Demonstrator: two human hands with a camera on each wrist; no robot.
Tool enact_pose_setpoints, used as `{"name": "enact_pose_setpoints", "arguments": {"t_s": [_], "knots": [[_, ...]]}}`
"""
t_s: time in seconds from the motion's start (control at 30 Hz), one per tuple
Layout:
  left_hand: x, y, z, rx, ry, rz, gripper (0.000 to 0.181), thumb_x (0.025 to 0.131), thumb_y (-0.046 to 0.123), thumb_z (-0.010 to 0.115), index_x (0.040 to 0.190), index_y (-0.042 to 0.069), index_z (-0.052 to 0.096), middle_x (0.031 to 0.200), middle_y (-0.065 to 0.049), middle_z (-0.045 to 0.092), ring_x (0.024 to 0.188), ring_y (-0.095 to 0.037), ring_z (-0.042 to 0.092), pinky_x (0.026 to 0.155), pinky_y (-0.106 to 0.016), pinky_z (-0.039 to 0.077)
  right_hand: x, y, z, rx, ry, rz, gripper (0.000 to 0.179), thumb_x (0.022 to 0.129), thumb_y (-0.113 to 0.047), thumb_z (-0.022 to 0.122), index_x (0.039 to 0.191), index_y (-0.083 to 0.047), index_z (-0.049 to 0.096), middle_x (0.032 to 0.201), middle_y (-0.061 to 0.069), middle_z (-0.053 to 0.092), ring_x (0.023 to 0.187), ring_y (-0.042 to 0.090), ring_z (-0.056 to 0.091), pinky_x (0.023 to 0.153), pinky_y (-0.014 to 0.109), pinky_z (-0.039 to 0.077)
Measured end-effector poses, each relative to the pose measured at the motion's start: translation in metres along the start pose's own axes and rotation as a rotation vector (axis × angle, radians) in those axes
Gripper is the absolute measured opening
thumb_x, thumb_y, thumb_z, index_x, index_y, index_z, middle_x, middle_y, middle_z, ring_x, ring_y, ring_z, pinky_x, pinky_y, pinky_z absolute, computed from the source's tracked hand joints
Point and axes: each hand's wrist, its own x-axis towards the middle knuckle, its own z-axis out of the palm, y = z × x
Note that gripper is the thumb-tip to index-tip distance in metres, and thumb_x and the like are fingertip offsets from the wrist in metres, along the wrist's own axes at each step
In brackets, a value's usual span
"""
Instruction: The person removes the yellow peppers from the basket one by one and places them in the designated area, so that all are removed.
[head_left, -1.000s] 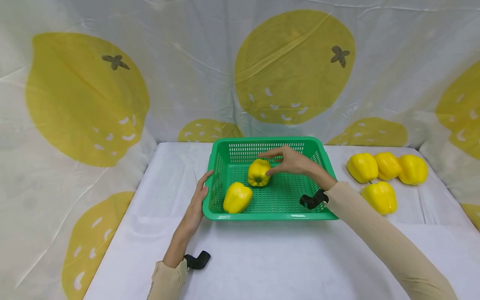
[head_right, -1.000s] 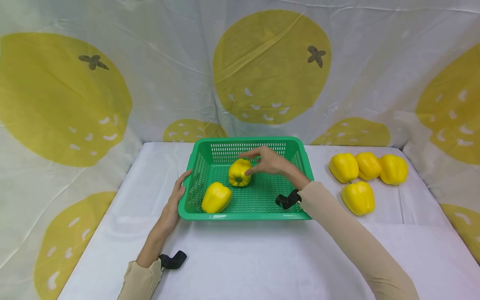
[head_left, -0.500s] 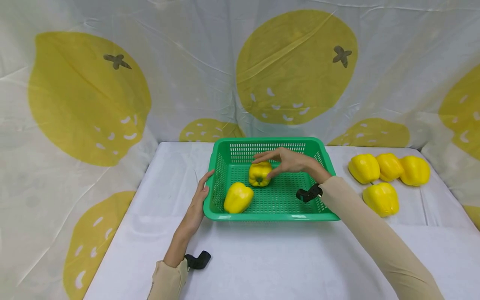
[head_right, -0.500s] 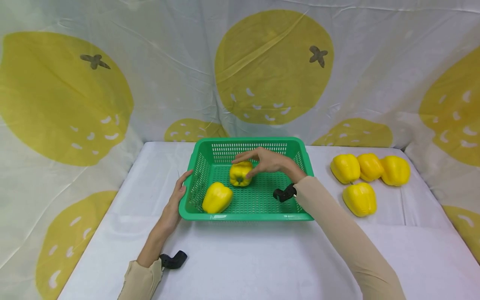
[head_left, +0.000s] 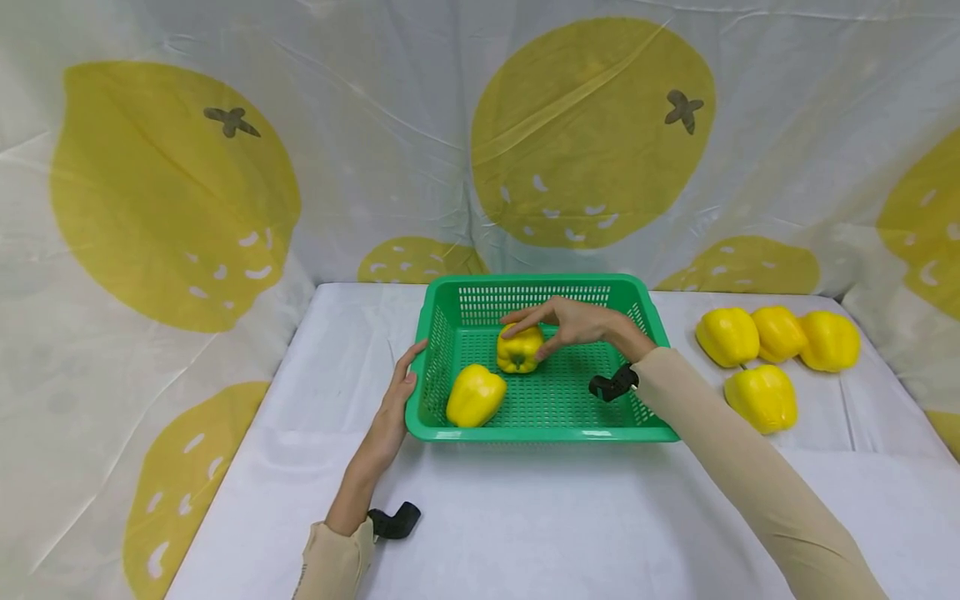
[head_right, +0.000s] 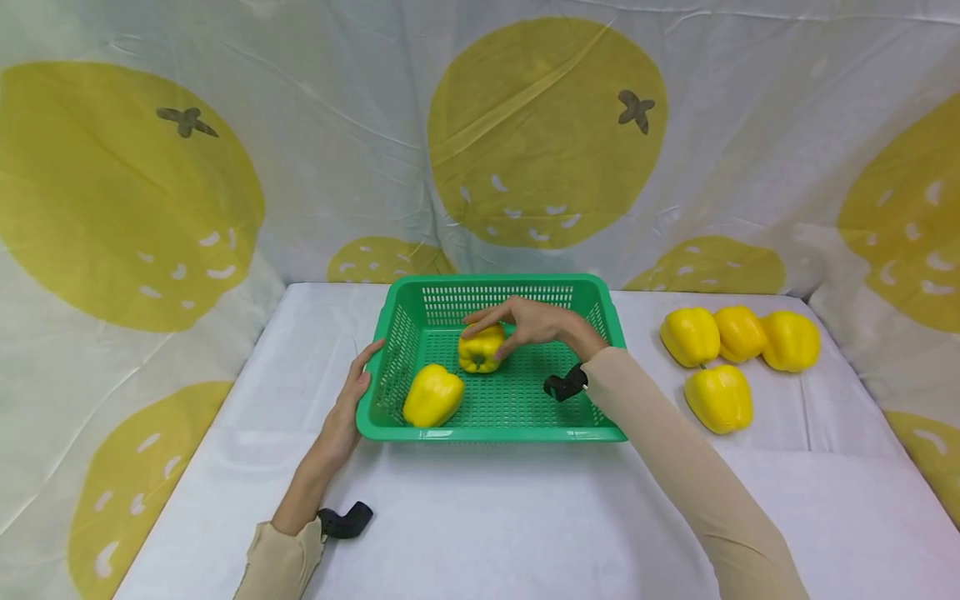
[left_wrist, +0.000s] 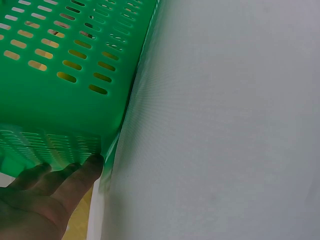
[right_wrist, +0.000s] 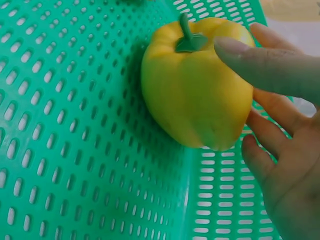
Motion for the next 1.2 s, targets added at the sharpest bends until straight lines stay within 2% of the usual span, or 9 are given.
{"name": "enact_pose_setpoints", "arguments": {"t_s": [0.23,0.47,0.87,1.2], "knots": [[-0.0002,0.0003,0.0003,-0.005,-0.002,0.002,0.049,0.114,0.046,0.021,0.162,0.039,0.022,0.173,0.005,0.011,0.155,-0.026,0.016,0.124,-0.06,0.009,0.0002,-0.0002,0.0003,-0.006,0.016,0.005,0.053,0.087,0.008,0.076,0.138,0.002,0.064,0.162,0.025,0.038,0.157,0.041,0.024,0.12,0.058,0.034],[0.0002,-0.0011,-0.0003,-0.012,-0.003,-0.003,0.049,0.114,0.046,0.021,0.162,0.04,0.022,0.173,0.004,0.011,0.154,-0.027,0.018,0.124,-0.06,0.01,0.0015,0.0005,0.0017,-0.1,0.05,0.024,0.053,0.086,0.002,0.079,0.138,-0.005,0.066,0.159,0.024,0.044,0.154,0.041,0.03,0.115,0.057,0.042],[0.0006,-0.0009,-0.0004,-0.01,-0.002,-0.001,0.048,0.114,0.045,0.021,0.162,0.041,0.022,0.172,0.005,0.012,0.153,-0.026,0.019,0.123,-0.059,0.011,-0.0001,-0.004,0.0032,-0.155,0.089,0.069,0.054,0.086,-0.005,0.082,0.137,-0.01,0.068,0.156,0.022,0.048,0.151,0.039,0.035,0.115,0.057,0.043],[0.0001,-0.0007,-0.0004,-0.016,-0.01,-0.008,0.049,0.114,0.046,0.021,0.162,0.041,0.022,0.172,0.005,0.012,0.152,-0.027,0.02,0.123,-0.058,0.012,-0.0033,-0.0062,0.0044,-0.169,0.101,0.076,0.055,0.086,-0.004,0.082,0.138,-0.01,0.067,0.153,0.018,0.052,0.149,0.038,0.038,0.115,0.052,0.044]]}}
